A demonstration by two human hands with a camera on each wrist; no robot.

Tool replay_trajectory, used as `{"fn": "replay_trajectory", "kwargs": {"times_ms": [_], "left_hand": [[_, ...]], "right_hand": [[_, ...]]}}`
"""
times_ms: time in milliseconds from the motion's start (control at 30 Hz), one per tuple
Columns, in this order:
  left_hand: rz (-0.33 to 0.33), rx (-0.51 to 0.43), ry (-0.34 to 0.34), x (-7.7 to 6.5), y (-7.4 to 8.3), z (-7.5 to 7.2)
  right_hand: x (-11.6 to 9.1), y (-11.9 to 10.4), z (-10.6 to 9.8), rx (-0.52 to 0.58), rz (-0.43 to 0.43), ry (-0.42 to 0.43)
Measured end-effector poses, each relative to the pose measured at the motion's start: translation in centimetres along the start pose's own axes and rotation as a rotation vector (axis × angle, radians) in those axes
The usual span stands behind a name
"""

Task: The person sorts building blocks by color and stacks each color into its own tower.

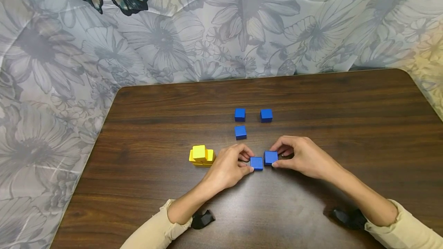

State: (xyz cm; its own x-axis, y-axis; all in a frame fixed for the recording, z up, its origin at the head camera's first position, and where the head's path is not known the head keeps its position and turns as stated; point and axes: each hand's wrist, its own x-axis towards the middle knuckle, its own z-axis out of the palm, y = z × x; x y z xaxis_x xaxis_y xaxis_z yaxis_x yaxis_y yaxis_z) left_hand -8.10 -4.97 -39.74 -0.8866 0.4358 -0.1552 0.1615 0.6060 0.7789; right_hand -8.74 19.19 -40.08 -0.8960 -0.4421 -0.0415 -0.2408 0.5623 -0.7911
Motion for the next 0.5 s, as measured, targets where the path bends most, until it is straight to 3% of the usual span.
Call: {"fn": "replay_trajectory", "kwargs": {"times_ms": [500], "left_hand": [[0.001, -0.003, 0.004, 0.07, -0.20, 0.07]], "right_hand": [[0.12, -0.05, 0.68, -0.029, 0.009, -0.038]]}}
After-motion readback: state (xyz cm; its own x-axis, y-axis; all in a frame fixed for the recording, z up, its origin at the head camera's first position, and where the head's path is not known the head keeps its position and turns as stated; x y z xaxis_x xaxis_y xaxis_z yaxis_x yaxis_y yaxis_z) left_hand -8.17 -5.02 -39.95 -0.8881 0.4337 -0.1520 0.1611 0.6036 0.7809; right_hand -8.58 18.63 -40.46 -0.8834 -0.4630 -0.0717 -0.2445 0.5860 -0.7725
